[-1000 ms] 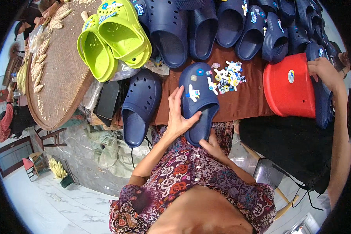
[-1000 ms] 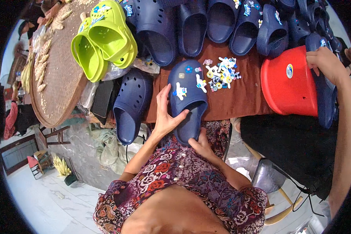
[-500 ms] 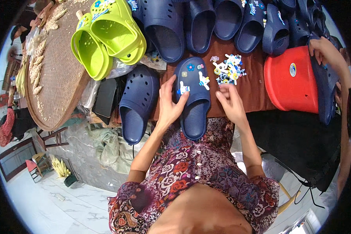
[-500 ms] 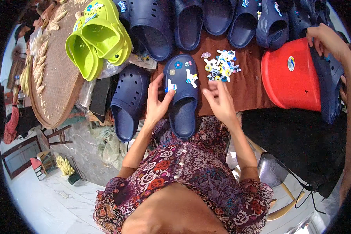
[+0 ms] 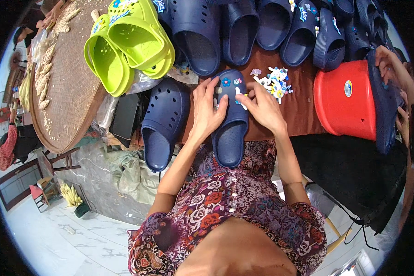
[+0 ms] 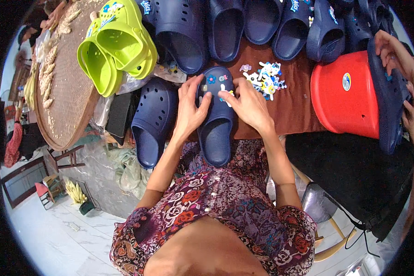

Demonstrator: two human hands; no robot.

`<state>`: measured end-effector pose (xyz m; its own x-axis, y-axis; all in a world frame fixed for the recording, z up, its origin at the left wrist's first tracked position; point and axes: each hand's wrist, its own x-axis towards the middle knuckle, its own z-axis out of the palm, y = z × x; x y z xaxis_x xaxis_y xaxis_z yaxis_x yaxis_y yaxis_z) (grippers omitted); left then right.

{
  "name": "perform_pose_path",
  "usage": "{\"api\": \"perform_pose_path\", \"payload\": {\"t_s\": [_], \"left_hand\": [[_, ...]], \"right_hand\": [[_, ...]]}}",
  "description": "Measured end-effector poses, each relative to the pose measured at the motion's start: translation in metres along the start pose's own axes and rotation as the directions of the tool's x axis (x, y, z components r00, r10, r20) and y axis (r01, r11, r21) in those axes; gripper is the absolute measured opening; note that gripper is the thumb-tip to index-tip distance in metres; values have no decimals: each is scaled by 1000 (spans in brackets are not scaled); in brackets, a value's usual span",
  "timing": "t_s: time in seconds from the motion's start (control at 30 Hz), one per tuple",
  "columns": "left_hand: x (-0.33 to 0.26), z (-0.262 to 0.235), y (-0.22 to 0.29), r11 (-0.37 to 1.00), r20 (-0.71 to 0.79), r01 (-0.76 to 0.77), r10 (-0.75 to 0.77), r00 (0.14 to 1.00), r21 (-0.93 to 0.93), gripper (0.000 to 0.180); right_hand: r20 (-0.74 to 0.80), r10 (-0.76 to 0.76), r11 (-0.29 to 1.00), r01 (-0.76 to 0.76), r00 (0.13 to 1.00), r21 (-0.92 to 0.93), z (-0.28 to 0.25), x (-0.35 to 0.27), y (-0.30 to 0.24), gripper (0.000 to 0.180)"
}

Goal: Decorating clogs with decorative pins by inserting them into the holes on the top of the shoes.

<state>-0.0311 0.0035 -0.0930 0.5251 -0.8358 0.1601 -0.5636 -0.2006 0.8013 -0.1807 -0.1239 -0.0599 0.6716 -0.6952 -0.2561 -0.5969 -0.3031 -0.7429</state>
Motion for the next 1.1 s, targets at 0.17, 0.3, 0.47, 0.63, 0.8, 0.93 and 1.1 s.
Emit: {"api": "perform_pose_path", "payload": {"t_s": [0.17,0.3,0.47,0.63,0.8,0.93,1.1], "left_hand": [[20,14,-2,991,-19,-59,62,998,122,43],[24,16,-2,981,1,-48,49,999,185,43],[20,17,4,981,5,-60,60,998,186,47],[20,20,2,982,-13,-72,76,997,172,53],[24,19,0,985,7,-57,56,998,165,52],[24,17,7,961,16,-120,120,993,249,49],[25,23,10,909,56,-191,183,981,370,46]], "right_hand": [[-248,-223,957,162,943,-242,7,37,12,58],[-97,-147,963,120,984,-240,6,47,9,56],[-55,-224,961,212,973,-179,5,37,14,47],[-94,-276,931,242,957,-272,13,27,12,42],[-125,-328,892,263,936,-369,18,30,14,40],[-134,-343,878,267,930,-398,23,31,16,38],[-122,-329,848,237,936,-474,27,33,14,31]]}}
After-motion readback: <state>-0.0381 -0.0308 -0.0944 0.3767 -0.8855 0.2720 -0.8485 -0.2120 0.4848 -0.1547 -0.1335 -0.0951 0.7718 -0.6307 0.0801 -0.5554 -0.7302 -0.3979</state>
